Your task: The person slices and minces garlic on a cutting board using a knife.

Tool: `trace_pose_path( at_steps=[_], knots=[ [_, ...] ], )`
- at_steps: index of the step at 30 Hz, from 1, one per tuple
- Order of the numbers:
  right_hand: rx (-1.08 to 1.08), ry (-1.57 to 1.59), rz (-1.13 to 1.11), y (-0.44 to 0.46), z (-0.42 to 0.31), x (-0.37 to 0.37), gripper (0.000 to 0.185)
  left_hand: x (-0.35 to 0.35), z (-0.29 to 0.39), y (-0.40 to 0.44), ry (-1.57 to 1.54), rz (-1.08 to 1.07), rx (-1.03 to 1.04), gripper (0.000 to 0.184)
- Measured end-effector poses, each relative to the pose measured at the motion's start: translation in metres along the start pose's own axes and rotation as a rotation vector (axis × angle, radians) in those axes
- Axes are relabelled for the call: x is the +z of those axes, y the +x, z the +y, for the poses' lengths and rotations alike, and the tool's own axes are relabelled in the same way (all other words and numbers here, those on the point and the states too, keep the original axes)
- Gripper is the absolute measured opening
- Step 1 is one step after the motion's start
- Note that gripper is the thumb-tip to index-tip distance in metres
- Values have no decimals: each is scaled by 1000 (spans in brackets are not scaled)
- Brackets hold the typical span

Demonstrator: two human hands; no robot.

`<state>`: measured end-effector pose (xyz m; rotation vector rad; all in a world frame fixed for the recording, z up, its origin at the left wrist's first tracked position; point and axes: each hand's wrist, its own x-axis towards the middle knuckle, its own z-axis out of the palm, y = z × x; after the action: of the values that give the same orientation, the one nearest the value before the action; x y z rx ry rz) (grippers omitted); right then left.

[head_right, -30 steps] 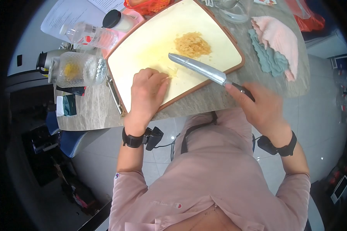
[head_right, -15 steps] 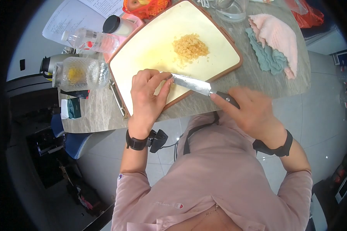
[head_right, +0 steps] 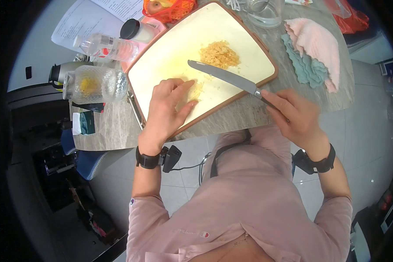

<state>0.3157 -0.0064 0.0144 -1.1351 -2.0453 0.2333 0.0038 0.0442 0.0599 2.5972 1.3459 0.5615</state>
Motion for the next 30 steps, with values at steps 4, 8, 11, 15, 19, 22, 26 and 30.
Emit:
trace_pose_path(
  at_steps=[4,8,11,15,19,22,26,30],
  knots=[
    [-2,111,82,1,8,12,48,-2,-10,8,38,-128,37,41],
    [25,163,116,-3,12,21,48,-6,-7,18,7,-118,95,42],
    [52,174,109,-4,12,22,47,-10,-2,25,-23,-192,144,43],
    [57,167,110,-3,11,23,47,-6,-8,25,10,-220,141,44],
    [67,171,106,-3,11,23,46,-7,-8,26,-24,-214,92,41],
    [74,177,105,-3,11,22,46,-8,-8,26,-40,-230,60,37],
    [74,174,101,-3,11,22,45,-7,-10,26,-34,-255,24,29],
    [75,170,102,-3,11,23,44,1,-8,25,-37,-188,-25,19]
  ],
)
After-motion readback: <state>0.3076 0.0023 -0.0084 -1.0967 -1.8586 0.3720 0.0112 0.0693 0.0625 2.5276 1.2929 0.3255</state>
